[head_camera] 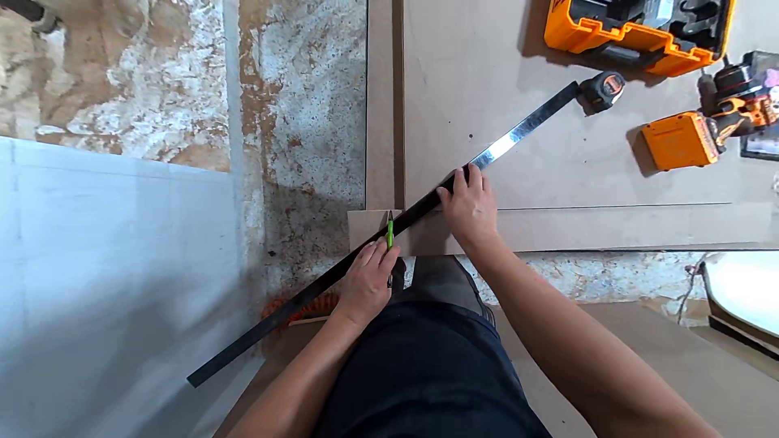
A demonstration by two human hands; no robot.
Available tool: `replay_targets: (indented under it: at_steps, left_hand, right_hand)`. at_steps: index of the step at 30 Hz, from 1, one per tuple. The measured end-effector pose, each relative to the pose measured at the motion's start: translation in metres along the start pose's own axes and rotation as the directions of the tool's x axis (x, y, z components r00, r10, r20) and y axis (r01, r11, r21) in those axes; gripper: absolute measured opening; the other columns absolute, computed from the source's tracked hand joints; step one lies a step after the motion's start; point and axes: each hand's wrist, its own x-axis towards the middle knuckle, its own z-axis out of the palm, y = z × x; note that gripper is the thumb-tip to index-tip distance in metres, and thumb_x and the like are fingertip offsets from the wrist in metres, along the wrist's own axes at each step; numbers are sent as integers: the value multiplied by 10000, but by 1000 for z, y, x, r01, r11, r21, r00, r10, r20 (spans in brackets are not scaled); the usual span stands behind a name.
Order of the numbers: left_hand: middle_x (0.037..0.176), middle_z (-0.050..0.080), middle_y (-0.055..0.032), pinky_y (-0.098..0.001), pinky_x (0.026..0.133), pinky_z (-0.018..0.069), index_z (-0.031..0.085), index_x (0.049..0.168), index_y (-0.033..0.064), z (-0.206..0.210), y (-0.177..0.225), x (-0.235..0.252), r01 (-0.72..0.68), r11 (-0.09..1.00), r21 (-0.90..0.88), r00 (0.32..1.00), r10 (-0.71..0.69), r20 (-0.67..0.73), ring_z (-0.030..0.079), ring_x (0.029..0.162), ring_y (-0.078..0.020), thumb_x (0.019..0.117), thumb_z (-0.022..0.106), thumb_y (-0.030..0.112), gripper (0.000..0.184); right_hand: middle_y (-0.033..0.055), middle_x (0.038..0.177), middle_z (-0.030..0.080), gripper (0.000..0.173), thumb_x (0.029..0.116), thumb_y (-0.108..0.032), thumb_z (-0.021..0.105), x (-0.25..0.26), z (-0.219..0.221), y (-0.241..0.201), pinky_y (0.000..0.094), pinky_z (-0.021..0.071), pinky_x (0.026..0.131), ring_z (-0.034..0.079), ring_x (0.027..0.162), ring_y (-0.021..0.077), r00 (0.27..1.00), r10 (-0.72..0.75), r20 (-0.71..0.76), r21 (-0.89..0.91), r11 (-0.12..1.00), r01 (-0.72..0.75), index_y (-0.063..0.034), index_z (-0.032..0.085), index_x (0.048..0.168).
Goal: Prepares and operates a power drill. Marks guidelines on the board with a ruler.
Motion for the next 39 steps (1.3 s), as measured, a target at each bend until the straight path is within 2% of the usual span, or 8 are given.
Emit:
replay_targets:
  at_steps: [2, 4, 7, 18, 22, 25, 31, 39]
  left_hand:
    - [1431, 606, -161, -457, 1150, 459, 662, 1324, 80, 0, -1, -1, -6, 1000, 1, 1000, 6, 4, 571, 1353, -304, 836, 693, 6, 495]
    - [1418, 616, -156, -452, 1153, 456, 661, 1326, 91, 1, -1, 0, -5, 1000, 5, 1000, 5, -3, 575, 1348, -300, 834, 696, 7, 500]
    - [1415, 620, -144, -440, 1148, 462, 656, 1324, 95, -1, 0, 1, 2, 1000, -2, 1000, -2, 1, 573, 1351, -286, 827, 698, 0, 508]
    - [1383, 643, -119, -422, 1066, 534, 669, 1320, 118, -14, 3, 6, 61, 996, -71, 998, -59, 27, 625, 1286, -263, 883, 635, 24, 448]
    - [1318, 694, -52, -374, 1019, 577, 648, 1378, 106, -41, -5, 19, 63, 938, -342, 994, -89, -62, 674, 1195, -164, 1062, 552, 222, 350]
    - [1209, 723, -58, -331, 944, 594, 672, 1358, 92, -52, -3, 29, 93, 869, -487, 976, -175, -126, 697, 1072, -128, 1053, 588, 371, 422]
    - [1113, 763, -33, -257, 822, 619, 696, 1289, 98, -47, 0, 45, 305, 717, -627, 900, -433, -58, 727, 924, -49, 1042, 630, 225, 285]
    - [1051, 785, -24, -258, 823, 636, 736, 1199, 85, -35, -1, 56, 283, 724, -629, 902, -424, -82, 747, 918, -60, 1006, 662, 193, 234]
  right_hand:
    - [329, 1579, 357, 1028, 897, -748, 562, -4, -2, -10, 542, 396, 1158, 390, 1455, 472, 993, 31, 116, -45, 999, -26, 97, 452, 1472]
    - [359, 1640, 179, 1447, 659, -952, 584, -5, -8, -24, 557, 294, 1213, 244, 1528, 476, 959, 106, 262, -117, 990, -77, 145, 256, 1544]
    - [384, 1652, 21, 1648, 505, -938, 714, -3, -11, -38, 653, 237, 1193, 132, 1546, 507, 918, 177, 356, -173, 977, -121, 163, 100, 1565]
    - [380, 1652, -62, 1659, 486, -842, 817, 3, -14, -54, 678, 183, 1206, 39, 1559, 505, 869, 269, 416, -154, 962, -224, 152, 53, 1573]
    - [372, 1657, -49, 1668, 476, -846, 815, 5, -15, -53, 687, 167, 1208, 39, 1562, 498, 864, 281, 418, -154, 959, -237, 144, 44, 1575]
    - [387, 1649, -60, 1670, 492, -852, 807, 5, -13, -52, 684, 157, 1208, 36, 1559, 506, 862, 271, 427, -158, 962, -225, 150, 23, 1574]
    - [368, 1658, -62, 1689, 470, -891, 777, 3, -10, -50, 659, 165, 1218, 35, 1565, 488, 875, 267, 404, -170, 962, -215, 142, 30, 1577]
    - [379, 1654, -38, 1688, 462, -907, 760, 2, -6, -47, 638, 166, 1227, 46, 1564, 489, 893, 250, 374, -173, 965, -198, 158, 57, 1566]
